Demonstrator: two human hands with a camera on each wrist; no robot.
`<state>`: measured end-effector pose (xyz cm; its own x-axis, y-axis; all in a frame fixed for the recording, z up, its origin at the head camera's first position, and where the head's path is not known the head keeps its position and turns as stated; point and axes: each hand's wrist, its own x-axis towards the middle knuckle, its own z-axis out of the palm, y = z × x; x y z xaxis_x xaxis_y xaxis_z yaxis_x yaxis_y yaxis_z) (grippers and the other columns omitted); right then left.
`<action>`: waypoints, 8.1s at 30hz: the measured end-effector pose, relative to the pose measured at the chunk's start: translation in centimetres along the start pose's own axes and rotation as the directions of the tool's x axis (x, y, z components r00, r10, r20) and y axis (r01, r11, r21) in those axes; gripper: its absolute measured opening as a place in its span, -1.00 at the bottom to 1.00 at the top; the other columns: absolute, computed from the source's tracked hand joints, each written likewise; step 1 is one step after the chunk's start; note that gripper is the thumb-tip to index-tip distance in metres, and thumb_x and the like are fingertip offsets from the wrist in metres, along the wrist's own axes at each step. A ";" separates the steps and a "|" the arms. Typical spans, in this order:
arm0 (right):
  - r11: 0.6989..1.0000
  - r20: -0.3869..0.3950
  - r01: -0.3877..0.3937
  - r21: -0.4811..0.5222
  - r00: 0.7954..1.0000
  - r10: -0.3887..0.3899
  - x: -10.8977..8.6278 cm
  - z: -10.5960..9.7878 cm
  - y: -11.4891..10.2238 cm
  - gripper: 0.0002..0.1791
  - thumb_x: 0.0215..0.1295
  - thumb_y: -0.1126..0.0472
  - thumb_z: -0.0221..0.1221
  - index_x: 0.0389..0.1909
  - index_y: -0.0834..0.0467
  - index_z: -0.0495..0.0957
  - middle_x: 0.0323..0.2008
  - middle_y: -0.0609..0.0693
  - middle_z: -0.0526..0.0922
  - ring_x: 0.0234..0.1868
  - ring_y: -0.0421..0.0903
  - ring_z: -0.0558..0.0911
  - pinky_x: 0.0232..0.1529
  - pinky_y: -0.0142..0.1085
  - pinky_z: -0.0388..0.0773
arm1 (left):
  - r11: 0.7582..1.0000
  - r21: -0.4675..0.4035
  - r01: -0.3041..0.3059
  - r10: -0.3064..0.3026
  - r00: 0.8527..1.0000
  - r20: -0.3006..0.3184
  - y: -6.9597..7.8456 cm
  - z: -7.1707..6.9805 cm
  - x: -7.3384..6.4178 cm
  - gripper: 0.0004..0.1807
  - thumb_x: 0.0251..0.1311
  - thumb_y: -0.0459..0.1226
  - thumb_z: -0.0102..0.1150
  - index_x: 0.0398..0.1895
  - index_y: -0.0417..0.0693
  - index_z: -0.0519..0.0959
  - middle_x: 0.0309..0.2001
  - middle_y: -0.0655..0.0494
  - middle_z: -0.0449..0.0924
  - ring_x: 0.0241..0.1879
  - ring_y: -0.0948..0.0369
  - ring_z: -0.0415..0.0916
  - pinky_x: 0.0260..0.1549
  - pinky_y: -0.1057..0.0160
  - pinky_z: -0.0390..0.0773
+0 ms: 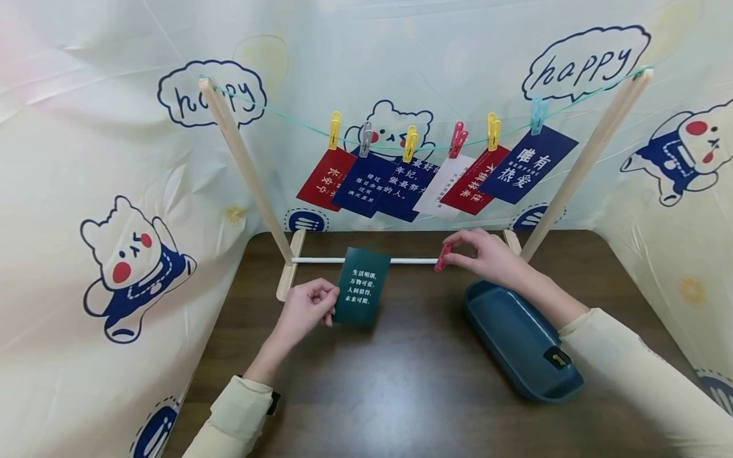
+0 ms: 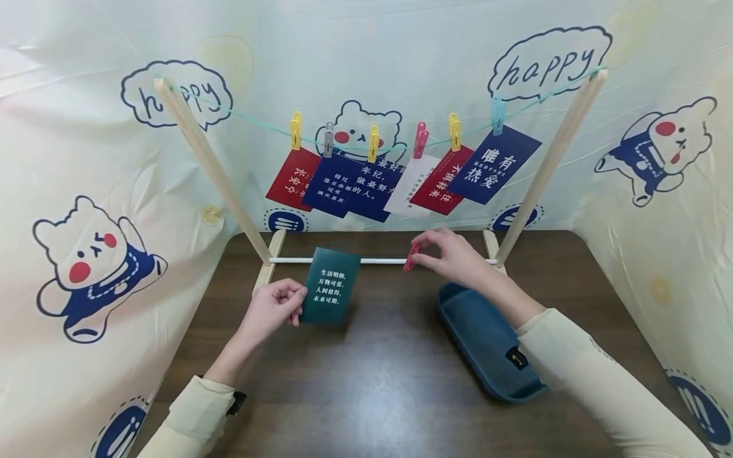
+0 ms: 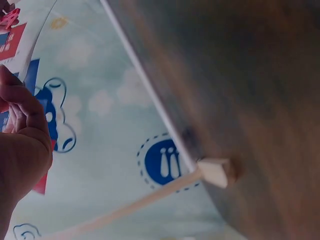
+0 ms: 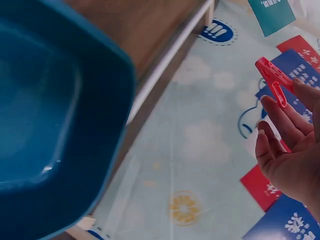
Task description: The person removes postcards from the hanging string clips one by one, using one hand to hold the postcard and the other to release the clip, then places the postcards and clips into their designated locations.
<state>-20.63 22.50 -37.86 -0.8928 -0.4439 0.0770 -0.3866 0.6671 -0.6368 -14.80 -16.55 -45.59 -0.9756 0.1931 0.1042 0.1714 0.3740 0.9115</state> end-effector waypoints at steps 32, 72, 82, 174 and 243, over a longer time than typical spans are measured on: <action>0.993 0.034 -0.106 -0.049 0.994 0.107 -6.7 0.0 7.4 -0.65 0.49 0.12 0.27 0.15 0.24 0.59 -0.10 0.05 0.76 -0.07 0.01 0.71 -0.10 -0.27 0.64 | 0.939 0.325 0.115 -0.188 0.961 0.203 -3.9 6.4 -2.7 -0.70 0.42 -0.37 0.23 -0.54 -0.10 0.52 -0.71 0.16 0.54 -0.82 0.29 0.49 -0.79 0.39 0.39; 0.915 0.394 -0.077 -0.397 0.886 0.245 -9.8 3.5 9.9 -0.79 0.30 0.14 0.43 -0.32 0.11 0.57 -0.59 -0.17 0.49 -0.60 -0.28 0.49 -0.51 -0.39 0.49 | 0.864 0.471 0.180 -0.359 0.876 0.322 -3.3 6.8 -4.1 -0.59 0.33 -0.24 0.34 -0.73 -0.04 0.58 -0.77 0.24 0.57 -0.74 0.22 0.60 -0.64 0.27 0.44; 0.914 0.386 -0.092 -0.394 0.886 0.256 -9.9 3.7 9.9 -0.80 0.30 0.17 0.43 -0.29 0.13 0.58 -0.58 -0.15 0.48 -0.59 -0.26 0.49 -0.50 -0.38 0.50 | 0.867 0.469 0.169 -0.356 0.869 0.345 -3.3 6.8 -4.4 -0.60 0.30 -0.24 0.36 -0.74 -0.03 0.59 -0.78 0.22 0.58 -0.75 0.23 0.59 -0.65 0.27 0.43; 0.890 -0.084 0.229 -0.394 0.956 -0.283 15.1 -7.1 -19.5 -0.49 0.54 -0.06 0.18 0.33 0.14 0.52 0.20 0.05 0.65 0.34 0.00 0.42 0.40 -0.19 0.34 | 0.979 -0.038 -0.202 0.173 0.908 -0.380 4.8 -8.2 12.9 -0.59 0.42 -0.08 0.31 0.22 -0.05 0.68 0.16 -0.03 0.67 -0.58 0.20 0.46 -0.54 0.43 0.49; 0.934 -0.230 0.247 -0.258 0.924 -0.307 17.4 -6.6 -20.1 -0.67 0.49 -0.02 0.24 0.07 0.11 0.64 -0.01 -0.09 0.77 0.16 -0.20 0.47 0.21 -0.38 0.32 | 0.981 -0.092 -0.169 0.111 0.887 -0.449 5.1 -9.3 12.5 -0.66 0.37 -0.13 0.36 0.01 -0.22 0.73 -0.18 0.22 0.68 -0.56 0.24 0.47 -0.56 0.42 0.50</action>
<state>-29.90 5.29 -18.66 -0.7588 -0.4776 0.4428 -0.6410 0.6680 -0.3781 -27.40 -20.70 -35.95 -0.9076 -0.1948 0.3719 0.3204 0.2510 0.9134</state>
